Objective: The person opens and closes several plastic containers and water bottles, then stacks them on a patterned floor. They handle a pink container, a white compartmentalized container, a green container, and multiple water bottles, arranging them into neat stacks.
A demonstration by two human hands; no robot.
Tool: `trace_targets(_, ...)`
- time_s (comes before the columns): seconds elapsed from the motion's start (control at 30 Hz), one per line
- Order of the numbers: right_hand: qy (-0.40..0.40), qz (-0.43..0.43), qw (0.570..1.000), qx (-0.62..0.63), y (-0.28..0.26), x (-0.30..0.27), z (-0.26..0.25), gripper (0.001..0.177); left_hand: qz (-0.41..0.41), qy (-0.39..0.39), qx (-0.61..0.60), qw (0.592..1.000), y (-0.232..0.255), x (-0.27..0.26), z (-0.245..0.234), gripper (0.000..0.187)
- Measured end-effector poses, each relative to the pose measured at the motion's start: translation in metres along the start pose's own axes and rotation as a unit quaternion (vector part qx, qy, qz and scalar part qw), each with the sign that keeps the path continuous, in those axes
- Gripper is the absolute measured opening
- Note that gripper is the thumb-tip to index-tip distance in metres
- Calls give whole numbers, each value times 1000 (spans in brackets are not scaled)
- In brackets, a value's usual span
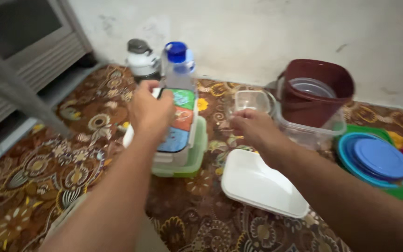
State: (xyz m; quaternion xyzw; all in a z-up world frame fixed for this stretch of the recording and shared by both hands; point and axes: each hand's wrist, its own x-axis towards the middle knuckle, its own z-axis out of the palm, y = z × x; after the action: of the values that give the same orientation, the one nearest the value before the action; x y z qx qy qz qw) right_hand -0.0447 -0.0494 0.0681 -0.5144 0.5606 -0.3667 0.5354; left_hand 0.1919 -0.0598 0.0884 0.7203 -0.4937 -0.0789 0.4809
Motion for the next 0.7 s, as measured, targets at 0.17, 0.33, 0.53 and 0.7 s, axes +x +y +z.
trace_targets(0.17,-93,93,991,14,-20,16,40,40,-126,-45,44,990,-52,41,-17,50)
trace_targets(0.33,-131,166,976,61,-26,22,69,40,-225,-147,4,963,-79,42,-21,56)
trace_targets(0.53,-159,157,972,77,-24,19,81,35,-273,-205,-99,935,-80,21,-20,47)
trace_targets(0.7,-116,139,981,75,-23,-3,60,35,-182,-190,-93,960,-68,-2,-20,43)
